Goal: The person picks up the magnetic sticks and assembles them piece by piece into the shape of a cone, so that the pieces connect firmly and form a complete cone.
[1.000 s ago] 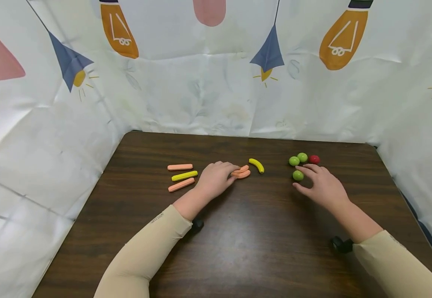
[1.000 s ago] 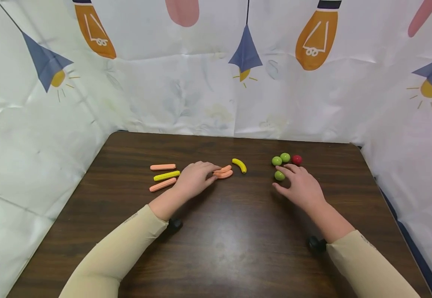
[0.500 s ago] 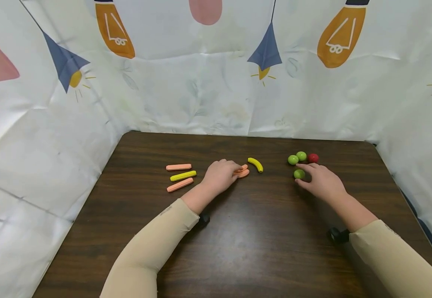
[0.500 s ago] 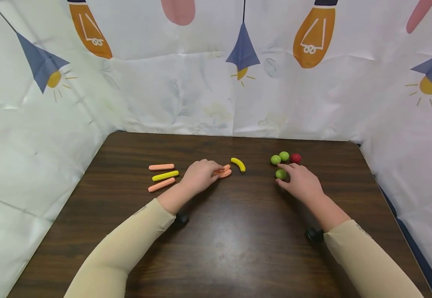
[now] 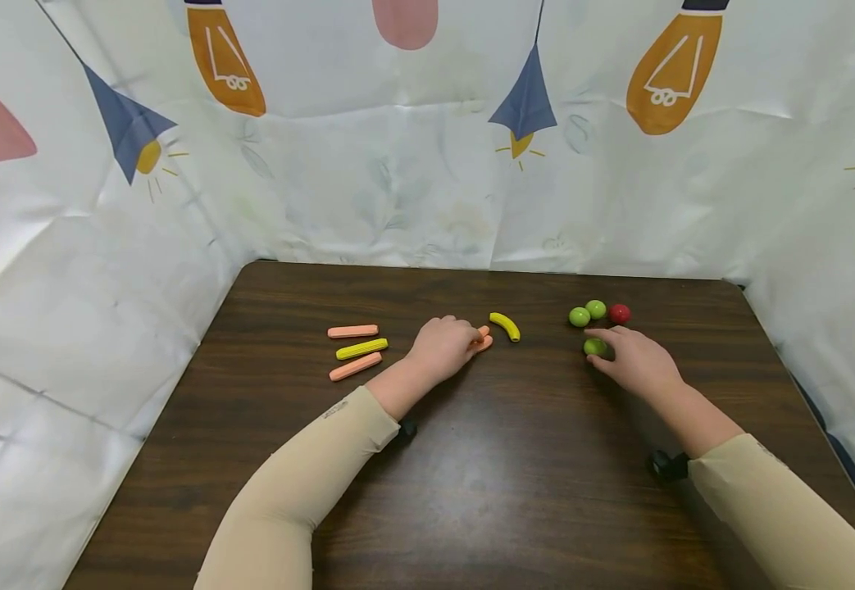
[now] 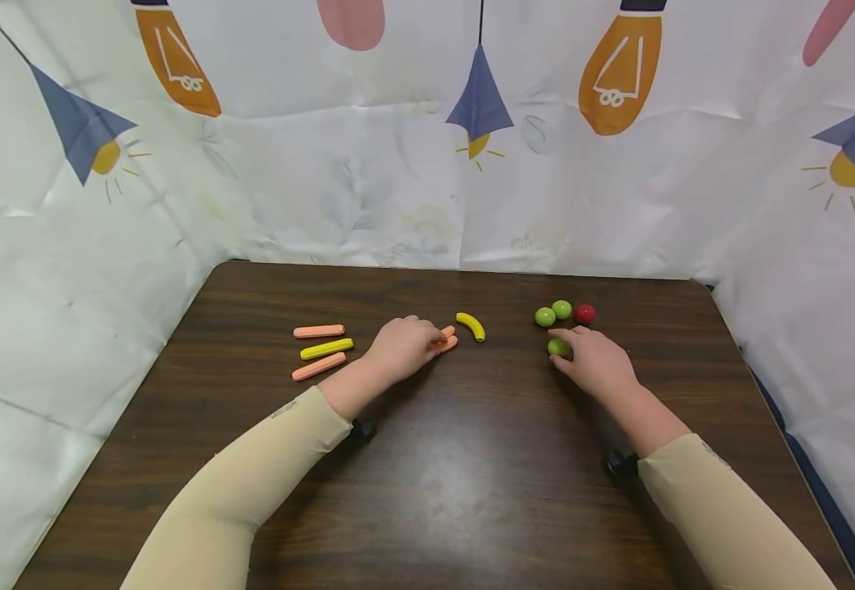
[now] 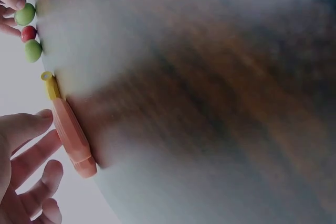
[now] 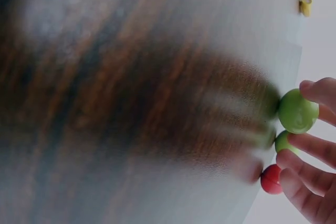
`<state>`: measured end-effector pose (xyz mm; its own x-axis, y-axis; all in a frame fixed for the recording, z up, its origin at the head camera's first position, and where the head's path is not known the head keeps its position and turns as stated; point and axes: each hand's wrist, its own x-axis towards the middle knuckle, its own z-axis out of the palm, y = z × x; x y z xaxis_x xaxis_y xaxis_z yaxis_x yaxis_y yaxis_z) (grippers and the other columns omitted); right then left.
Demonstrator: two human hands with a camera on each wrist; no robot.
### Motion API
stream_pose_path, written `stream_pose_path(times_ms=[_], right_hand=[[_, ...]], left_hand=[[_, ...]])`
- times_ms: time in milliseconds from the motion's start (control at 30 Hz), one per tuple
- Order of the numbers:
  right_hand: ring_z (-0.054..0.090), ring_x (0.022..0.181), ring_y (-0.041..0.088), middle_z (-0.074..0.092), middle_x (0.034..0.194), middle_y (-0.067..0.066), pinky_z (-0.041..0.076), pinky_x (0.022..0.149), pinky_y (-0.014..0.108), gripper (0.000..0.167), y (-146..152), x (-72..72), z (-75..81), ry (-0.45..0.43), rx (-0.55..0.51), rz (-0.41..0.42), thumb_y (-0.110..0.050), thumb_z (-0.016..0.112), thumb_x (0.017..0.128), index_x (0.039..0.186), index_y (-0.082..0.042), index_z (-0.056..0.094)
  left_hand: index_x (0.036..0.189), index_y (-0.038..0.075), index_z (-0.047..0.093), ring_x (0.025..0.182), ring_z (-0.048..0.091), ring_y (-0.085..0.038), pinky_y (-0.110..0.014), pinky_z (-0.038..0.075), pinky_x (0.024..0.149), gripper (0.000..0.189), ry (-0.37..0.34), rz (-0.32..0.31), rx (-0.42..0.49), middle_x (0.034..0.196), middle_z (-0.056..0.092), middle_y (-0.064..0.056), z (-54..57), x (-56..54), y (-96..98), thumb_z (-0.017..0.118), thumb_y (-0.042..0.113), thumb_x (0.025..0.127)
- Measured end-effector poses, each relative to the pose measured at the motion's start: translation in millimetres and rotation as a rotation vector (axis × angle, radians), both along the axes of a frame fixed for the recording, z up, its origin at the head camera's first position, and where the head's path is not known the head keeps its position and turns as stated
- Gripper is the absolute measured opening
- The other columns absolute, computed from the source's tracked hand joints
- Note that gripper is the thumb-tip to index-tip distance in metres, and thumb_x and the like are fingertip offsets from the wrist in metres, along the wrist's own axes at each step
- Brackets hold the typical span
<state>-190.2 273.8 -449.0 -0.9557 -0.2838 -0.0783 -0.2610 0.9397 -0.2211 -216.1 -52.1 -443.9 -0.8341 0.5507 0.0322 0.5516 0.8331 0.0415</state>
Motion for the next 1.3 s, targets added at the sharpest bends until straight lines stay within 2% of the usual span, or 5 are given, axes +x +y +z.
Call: stream_pose_path(times_ms=[333,467,967,1100,1300], right_hand=[[0.062,0.108,0.039,0.060,0.126,0.020,0.050,0.080,0.055,0.048,-1.9,-1.4,-0.6,-0.015,0.018,0.005,-0.028,0.070,0.093,0.137,-0.013,0.060],[0.062,0.108,0.039,0.060,0.126,0.019,0.050,0.081,0.055,0.047,-2.2,-2.1,-1.1,-0.011,0.015,0.007,-0.029,0.071,0.092,0.135,-0.013,0.061],[0.060,0.112,0.042,0.059,0.130,0.021,0.048,0.083,0.058,0.045,-6.8,0.8,1.0,-0.031,0.009,0.001,-0.028,0.071,0.092,0.133,-0.013,0.062],[0.060,0.110,0.041,0.060,0.128,0.020,0.048,0.083,0.057,0.045,-6.8,2.3,0.5,-0.031,0.001,-0.001,-0.027,0.071,0.092,0.133,-0.012,0.062],[0.061,0.110,0.039,0.060,0.126,0.019,0.049,0.083,0.056,0.045,-7.0,4.3,-1.6,-0.023,-0.009,-0.002,-0.027,0.071,0.092,0.133,-0.012,0.062]], left_hand=[[0.099,0.021,0.072,0.069,0.057,-0.018,-0.030,0.045,0.058,0.012,-0.065,0.015,-0.044,0.083,0.061,0.003,2.6,2.4,4.4,0.072,0.031,0.093],[0.111,0.020,0.067,0.064,0.050,-0.015,-0.028,0.037,0.054,0.021,-0.101,0.015,-0.067,0.080,0.057,0.002,1.7,2.5,7.5,0.072,0.031,0.093],[0.092,0.019,0.052,0.064,0.048,-0.016,-0.030,0.038,0.057,0.017,-0.158,0.036,-0.034,0.071,0.048,0.004,2.0,5.0,12.2,0.067,0.026,0.096],[0.104,0.018,0.060,0.061,0.052,-0.018,-0.032,0.043,0.054,0.009,-0.137,0.041,-0.020,0.075,0.060,0.001,2.4,6.5,11.6,0.056,0.025,0.102],[0.138,0.022,0.058,0.078,0.063,-0.023,-0.038,0.051,0.065,0.038,-0.165,0.079,-0.039,0.104,0.071,-0.001,3.3,9.9,7.8,0.058,0.026,0.100]])
